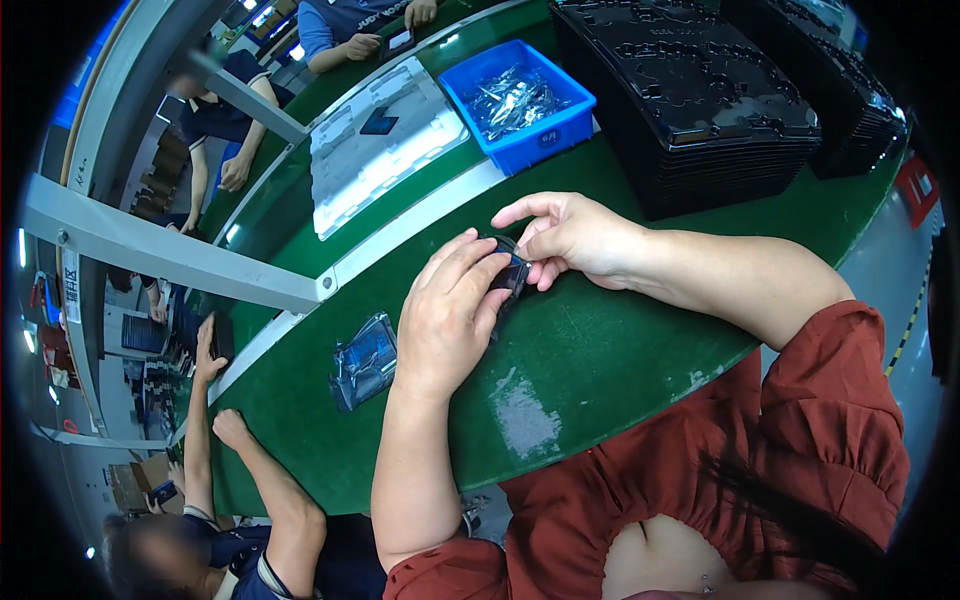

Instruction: The person packs small blue electronic components into clear plastic bags and places them into a black tray. The person handles the components one by one, sealing the bags and stacking them in the tray. Other workers are visible in the background performing similar tasks.

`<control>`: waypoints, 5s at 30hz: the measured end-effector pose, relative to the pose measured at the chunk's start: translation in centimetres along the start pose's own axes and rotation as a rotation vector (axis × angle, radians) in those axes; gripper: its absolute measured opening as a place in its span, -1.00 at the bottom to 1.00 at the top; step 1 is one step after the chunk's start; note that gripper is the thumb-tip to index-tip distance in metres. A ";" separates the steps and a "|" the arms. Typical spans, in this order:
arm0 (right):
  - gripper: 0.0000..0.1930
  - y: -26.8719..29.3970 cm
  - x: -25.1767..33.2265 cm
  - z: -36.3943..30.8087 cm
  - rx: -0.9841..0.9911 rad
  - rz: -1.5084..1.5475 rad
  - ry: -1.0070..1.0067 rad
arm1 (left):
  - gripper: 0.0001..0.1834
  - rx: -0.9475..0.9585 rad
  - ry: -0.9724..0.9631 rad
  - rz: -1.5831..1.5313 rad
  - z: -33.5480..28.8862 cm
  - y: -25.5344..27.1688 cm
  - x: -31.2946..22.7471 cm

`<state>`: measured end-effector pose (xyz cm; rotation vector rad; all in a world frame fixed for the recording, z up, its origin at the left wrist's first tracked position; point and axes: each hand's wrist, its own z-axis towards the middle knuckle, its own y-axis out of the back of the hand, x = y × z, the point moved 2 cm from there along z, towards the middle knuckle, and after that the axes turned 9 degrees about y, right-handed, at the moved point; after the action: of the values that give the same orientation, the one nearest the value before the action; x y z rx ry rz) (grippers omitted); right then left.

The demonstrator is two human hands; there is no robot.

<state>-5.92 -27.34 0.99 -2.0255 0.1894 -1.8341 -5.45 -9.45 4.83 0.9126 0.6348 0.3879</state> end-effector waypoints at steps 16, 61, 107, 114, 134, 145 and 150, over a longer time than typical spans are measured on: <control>-0.70 -0.5 0.6 0.4 0.165 -0.556 0.173 | -0.84 -0.015 -0.068 -0.011 -0.3 0.0 -0.6; -0.91 -0.4 2.0 -1.2 0.158 -1.345 0.848 | -0.95 0.197 0.930 0.083 -4.7 6.5 13.4; -0.87 -3.0 5.7 -1.1 -0.065 -1.099 1.200 | -0.83 -0.229 0.560 -0.417 -1.1 3.3 2.7; -0.62 0.0 6.6 3.8 -0.489 -1.988 1.039 | -0.80 -0.193 0.512 -0.406 -0.9 3.0 2.1; -0.72 -1.6 0.0 -1.4 0.253 -0.191 0.107 | -0.73 -0.058 -0.008 -0.106 -0.4 2.4 -1.2; -0.74 -0.8 1.9 -0.7 0.203 -0.925 0.404 | -0.85 -0.093 -0.077 -0.174 -0.4 1.8 -1.2; -0.79 -1.1 1.7 -0.6 0.203 -1.226 0.603 | -0.81 -0.068 -0.111 -0.191 -0.5 1.4 -1.2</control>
<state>-6.44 -27.05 3.00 -1.3965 -1.2828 -2.9168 -6.76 -9.08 6.20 0.7953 0.5971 0.1855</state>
